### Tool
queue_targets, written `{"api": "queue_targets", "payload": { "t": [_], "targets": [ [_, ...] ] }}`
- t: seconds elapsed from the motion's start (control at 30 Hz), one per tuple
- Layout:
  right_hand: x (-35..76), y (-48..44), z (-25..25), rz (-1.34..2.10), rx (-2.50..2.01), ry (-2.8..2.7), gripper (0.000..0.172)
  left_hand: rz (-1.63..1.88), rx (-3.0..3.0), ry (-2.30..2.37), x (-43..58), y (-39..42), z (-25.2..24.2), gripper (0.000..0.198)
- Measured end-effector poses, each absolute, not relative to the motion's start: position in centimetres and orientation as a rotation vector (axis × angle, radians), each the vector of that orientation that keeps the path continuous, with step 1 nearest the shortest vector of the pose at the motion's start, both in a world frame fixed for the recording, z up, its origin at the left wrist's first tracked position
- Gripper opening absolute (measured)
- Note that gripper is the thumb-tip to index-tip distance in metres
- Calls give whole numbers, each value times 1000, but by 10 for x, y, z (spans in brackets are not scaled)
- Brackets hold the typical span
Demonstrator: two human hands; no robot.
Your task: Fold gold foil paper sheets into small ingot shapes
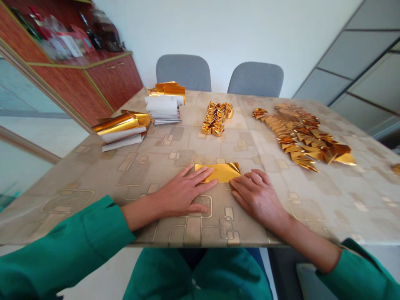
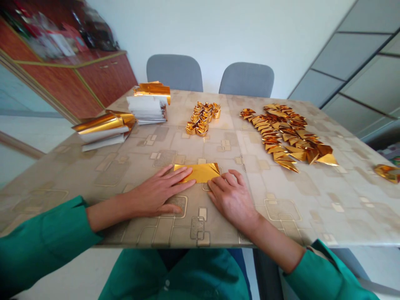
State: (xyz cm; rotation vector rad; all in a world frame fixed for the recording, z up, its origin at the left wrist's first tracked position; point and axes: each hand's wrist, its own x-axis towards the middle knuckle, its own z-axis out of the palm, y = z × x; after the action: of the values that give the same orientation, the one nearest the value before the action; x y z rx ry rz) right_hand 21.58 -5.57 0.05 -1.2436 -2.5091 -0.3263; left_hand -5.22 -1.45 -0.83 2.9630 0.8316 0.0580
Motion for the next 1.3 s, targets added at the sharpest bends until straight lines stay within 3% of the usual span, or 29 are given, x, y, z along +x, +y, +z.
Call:
{"api": "queue_targets", "payload": {
  "t": [0.47,0.93,1.17,1.3],
  "targets": [
    [221,-53,-2,-166,-1202,-2484,22,53,3031,831,-100,-17,1,66],
    [193,-51,0,-238,-1146,-2612,20,45,3020,828,-94,-12,1,65],
    [231,-58,2,-328,-1241,-2532,22,150,3007,754,-81,-3,8,32],
    [228,-53,10,-361,-1293,-2513,24,165,3012,711,-69,6,14,24]
  ]
}}
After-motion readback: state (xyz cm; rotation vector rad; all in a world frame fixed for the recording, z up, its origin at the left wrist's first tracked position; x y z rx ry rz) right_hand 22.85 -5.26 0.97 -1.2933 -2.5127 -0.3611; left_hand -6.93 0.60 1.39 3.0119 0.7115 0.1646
